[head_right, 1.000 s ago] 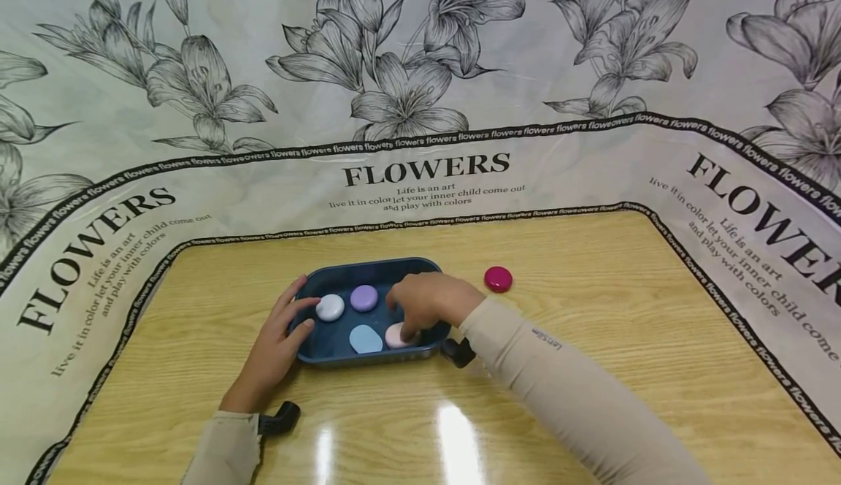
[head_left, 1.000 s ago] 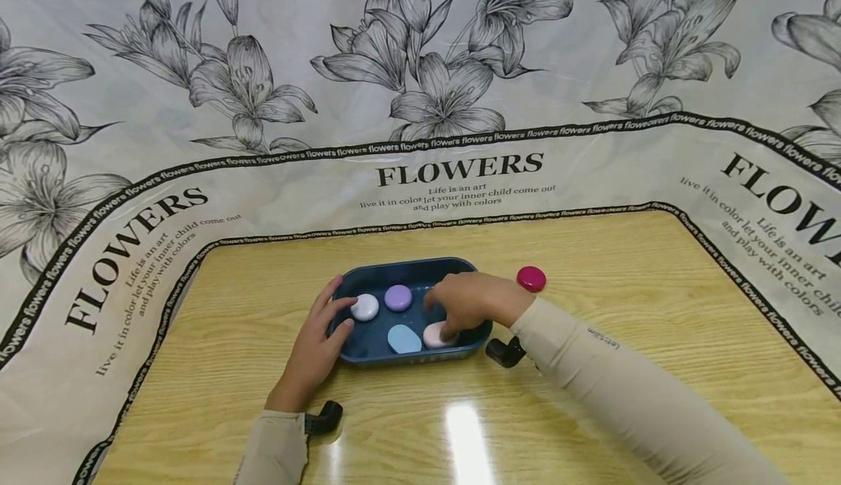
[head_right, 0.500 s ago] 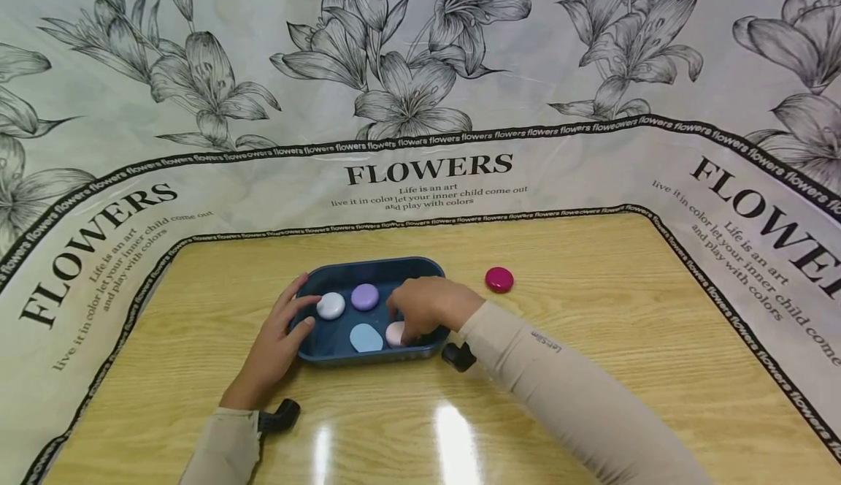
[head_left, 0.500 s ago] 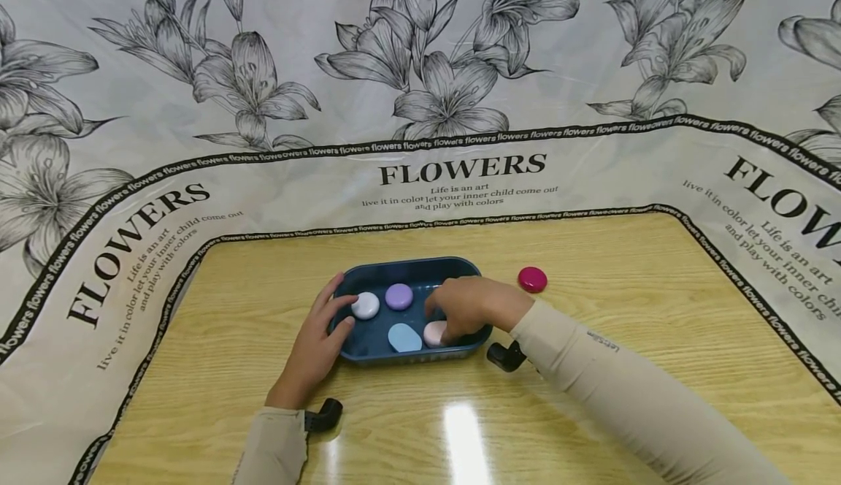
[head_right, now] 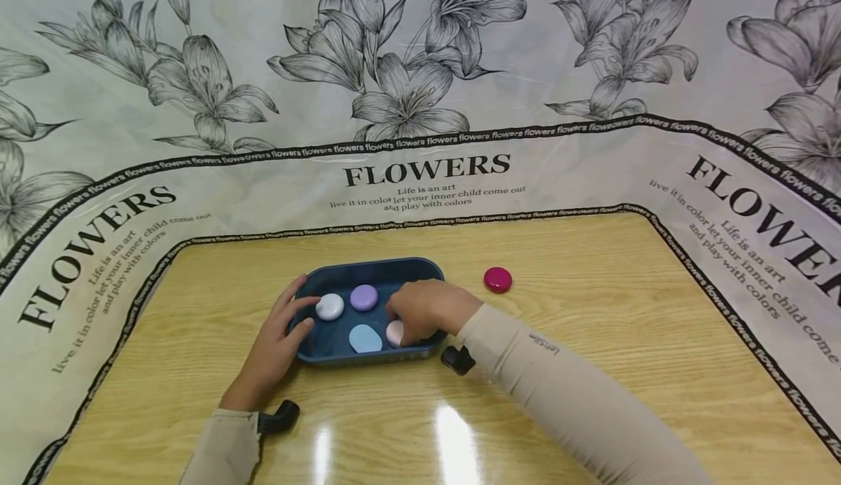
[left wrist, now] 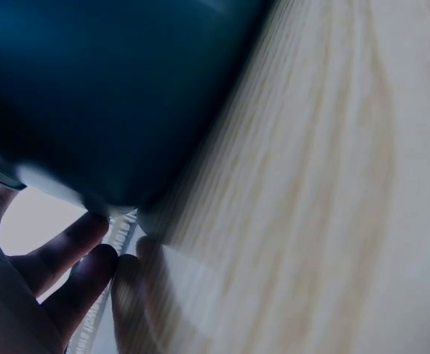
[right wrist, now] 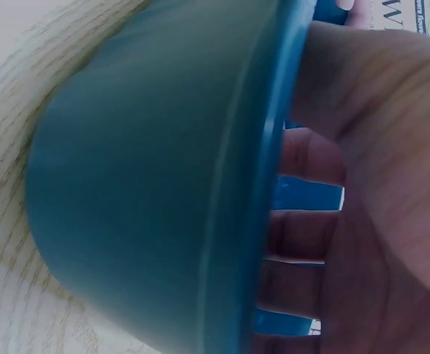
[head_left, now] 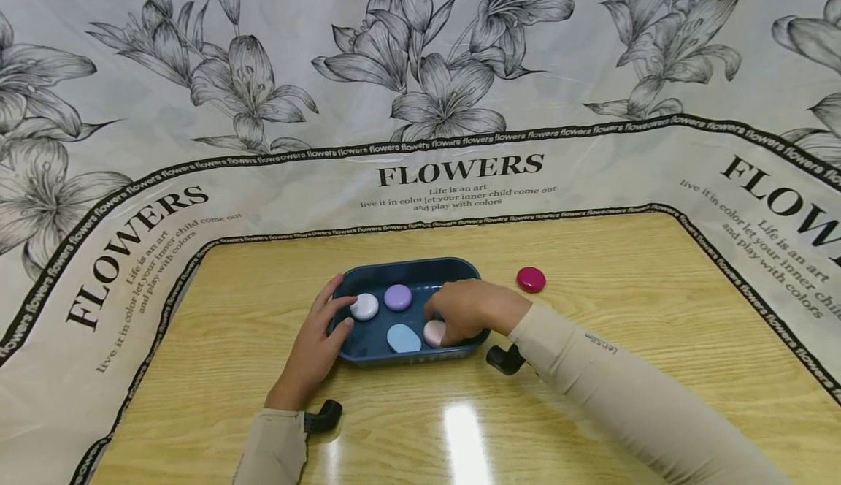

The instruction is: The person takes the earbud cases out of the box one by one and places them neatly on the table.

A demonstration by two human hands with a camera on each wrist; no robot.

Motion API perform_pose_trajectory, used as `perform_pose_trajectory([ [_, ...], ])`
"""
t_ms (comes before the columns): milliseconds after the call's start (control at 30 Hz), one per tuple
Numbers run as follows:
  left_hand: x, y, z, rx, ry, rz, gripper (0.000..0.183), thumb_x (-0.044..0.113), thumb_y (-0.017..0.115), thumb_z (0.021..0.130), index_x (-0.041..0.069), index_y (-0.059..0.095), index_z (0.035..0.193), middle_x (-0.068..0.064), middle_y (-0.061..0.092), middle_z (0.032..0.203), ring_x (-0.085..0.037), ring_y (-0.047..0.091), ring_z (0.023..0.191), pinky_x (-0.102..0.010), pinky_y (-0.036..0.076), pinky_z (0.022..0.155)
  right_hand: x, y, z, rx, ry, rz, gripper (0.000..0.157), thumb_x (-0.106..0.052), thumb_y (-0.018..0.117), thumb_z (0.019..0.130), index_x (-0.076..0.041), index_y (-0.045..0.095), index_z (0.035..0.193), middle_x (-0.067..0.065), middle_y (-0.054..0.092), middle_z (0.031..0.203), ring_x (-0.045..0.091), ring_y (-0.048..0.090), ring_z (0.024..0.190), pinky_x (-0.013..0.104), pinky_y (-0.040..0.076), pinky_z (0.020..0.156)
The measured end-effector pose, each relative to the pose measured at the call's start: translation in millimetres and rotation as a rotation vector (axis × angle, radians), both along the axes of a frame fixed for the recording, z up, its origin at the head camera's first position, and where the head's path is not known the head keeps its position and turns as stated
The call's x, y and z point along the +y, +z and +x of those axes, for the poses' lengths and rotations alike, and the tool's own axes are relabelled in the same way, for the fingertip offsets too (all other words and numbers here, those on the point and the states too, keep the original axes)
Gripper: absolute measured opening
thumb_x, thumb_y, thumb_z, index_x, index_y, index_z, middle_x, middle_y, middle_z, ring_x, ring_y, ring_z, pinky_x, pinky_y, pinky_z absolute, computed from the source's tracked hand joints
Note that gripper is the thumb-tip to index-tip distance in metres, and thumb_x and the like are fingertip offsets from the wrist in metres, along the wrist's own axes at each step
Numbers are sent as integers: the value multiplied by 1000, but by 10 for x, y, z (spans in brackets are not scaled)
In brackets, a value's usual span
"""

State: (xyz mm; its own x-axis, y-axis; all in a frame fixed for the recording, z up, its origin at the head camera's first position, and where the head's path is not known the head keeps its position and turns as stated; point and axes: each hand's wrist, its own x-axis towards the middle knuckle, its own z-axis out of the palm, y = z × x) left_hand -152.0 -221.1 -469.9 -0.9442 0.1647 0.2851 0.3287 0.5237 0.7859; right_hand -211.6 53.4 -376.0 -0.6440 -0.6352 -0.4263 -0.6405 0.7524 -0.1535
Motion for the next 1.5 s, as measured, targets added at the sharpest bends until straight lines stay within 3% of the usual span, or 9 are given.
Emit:
perform_pose_trajectory([
  [667,1,-4,8,-6,11,-1,34,12,56,101,12,62,134,8,23,164,-21,19,151,-58,23,115,12,-32,49,27,41,-7,38,-30,76,89,-25,69,126,-2,68,109,16,58,93,38,50,85],
  [1033,2,-4,9,-3,8,-1,33,13,56,101,11,62,134,8,22,164,-21,19,151,-58,23,115,28,-17,74,-18,39,-40,41,-26,75,91,-26,67,131,-2,67,119,17,59,108,40,48,93],
  [1500,8,12,10,1,11,-3,33,12,57,100,10,62,133,6,24,164,-23,20,151,-58,23,115,33,-16,56,-15,59,-68,38,-27,73,91,-25,67,129,-2,68,114,16,60,103,41,48,94],
])
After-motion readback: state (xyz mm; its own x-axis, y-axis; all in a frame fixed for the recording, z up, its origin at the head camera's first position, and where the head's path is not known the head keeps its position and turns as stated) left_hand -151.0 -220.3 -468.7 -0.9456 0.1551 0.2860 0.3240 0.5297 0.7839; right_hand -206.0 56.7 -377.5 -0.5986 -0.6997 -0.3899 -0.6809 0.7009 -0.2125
